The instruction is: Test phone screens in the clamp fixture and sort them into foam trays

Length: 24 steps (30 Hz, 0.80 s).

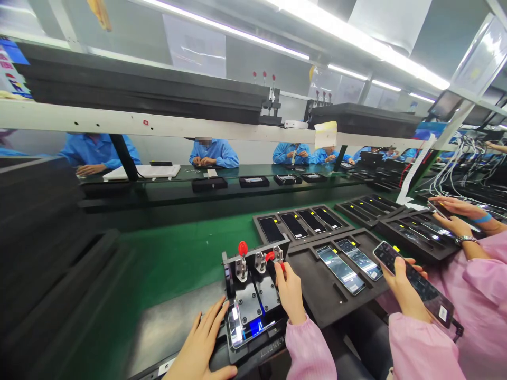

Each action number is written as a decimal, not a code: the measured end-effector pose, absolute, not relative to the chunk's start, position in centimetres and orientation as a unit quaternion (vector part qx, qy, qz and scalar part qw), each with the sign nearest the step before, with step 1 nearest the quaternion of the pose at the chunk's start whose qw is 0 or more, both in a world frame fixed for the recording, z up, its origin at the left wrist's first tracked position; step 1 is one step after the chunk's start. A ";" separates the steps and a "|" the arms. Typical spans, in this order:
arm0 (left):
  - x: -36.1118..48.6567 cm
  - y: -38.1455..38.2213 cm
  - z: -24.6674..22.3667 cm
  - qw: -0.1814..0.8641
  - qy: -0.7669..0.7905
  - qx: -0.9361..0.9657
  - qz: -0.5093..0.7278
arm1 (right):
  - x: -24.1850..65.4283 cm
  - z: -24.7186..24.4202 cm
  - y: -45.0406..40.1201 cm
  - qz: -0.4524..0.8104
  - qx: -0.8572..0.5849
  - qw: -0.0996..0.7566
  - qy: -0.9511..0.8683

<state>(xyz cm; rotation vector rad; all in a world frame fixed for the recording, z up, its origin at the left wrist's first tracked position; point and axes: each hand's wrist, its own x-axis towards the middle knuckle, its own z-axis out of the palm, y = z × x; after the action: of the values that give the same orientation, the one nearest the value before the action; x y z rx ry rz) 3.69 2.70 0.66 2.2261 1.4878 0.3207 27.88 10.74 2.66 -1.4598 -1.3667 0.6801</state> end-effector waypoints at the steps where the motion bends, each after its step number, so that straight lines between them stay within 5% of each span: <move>1: 3.7 2.7 0.7 0.221 0.536 0.806 0.118 | 27.9 2.6 10.8 0.281 -0.602 0.492 -0.562; 24: 4.0 2.7 0.6 0.243 0.546 0.790 0.139 | 27.7 2.9 10.6 0.278 -0.608 0.495 -0.555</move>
<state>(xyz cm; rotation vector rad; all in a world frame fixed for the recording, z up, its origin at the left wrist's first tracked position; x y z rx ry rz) 4.03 2.65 0.63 2.1587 1.4914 0.3787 27.72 10.56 2.91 -1.4725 -1.3462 0.6741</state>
